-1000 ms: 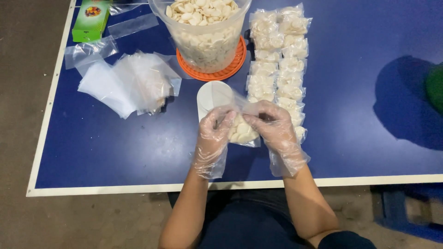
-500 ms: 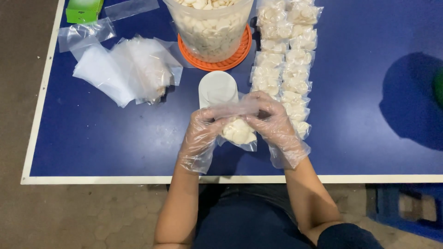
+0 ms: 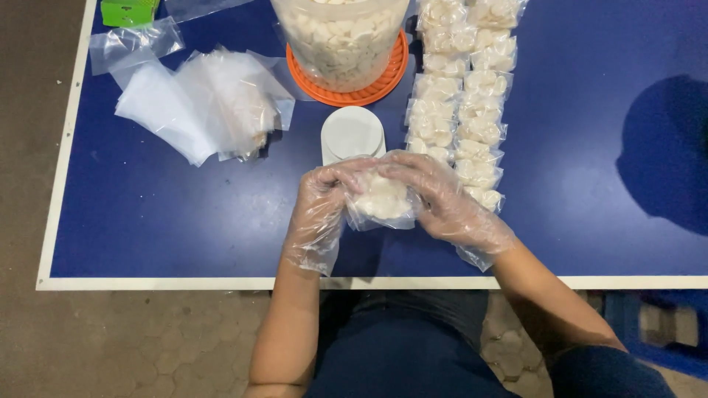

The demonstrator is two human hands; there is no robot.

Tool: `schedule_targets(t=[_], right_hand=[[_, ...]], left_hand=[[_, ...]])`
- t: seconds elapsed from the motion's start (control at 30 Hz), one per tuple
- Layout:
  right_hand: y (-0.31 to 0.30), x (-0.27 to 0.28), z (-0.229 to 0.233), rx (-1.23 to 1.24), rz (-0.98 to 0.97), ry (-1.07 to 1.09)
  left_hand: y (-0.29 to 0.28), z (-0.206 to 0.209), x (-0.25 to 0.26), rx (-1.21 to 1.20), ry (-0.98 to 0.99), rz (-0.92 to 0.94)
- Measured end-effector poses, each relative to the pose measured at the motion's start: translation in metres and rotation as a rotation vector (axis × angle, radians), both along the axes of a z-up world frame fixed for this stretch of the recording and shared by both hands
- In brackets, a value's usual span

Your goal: Weighing small portions of food on a digital scale and placing them into individual plastic bags for packaging.

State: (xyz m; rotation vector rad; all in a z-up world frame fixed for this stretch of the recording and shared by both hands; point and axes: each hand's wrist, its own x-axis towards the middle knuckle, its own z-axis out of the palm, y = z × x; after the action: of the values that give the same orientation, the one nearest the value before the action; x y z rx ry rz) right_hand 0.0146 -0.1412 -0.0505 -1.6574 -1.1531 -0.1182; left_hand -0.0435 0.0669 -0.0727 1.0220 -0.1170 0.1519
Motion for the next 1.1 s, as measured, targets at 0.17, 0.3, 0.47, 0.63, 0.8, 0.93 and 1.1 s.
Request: schedule_targets(t=[0.17,0.3,0.47,0.63,0.8,0.93,1.1], right_hand=[[0.002,-0.003,-0.013,0.033,-0.083,-0.123],[0.002,0.001,-0.016,0.161,-0.024,-0.09],[0.004,-0.004,0.007,0.033,-0.063,0.332],[0.014,0.0,-0.013,0.036,-0.161,0.571],[0.03,0.003,-0.023,0.123,-0.302,0.79],[0.038,0.004,-0.038,0.164,-0.381,0.729],[0.039,-0.043,-0.1,0.272,-0.451,0.335]], left_hand=[[-0.01,-0.001,0.003,0.113,-0.036,-0.028],[-0.016,-0.001,-0.001,0.074,0.011,-0.012],[-0.003,-0.018,0.008,0.475,-0.036,0.037],[-0.001,0.007,-0.001,0.376,0.074,0.022],[0.004,-0.013,0.013,0.477,0.113,0.184],[0.018,-0.037,0.035,0.483,0.203,0.291],[0.033,-0.057,0.067,0.445,0.306,0.358]])
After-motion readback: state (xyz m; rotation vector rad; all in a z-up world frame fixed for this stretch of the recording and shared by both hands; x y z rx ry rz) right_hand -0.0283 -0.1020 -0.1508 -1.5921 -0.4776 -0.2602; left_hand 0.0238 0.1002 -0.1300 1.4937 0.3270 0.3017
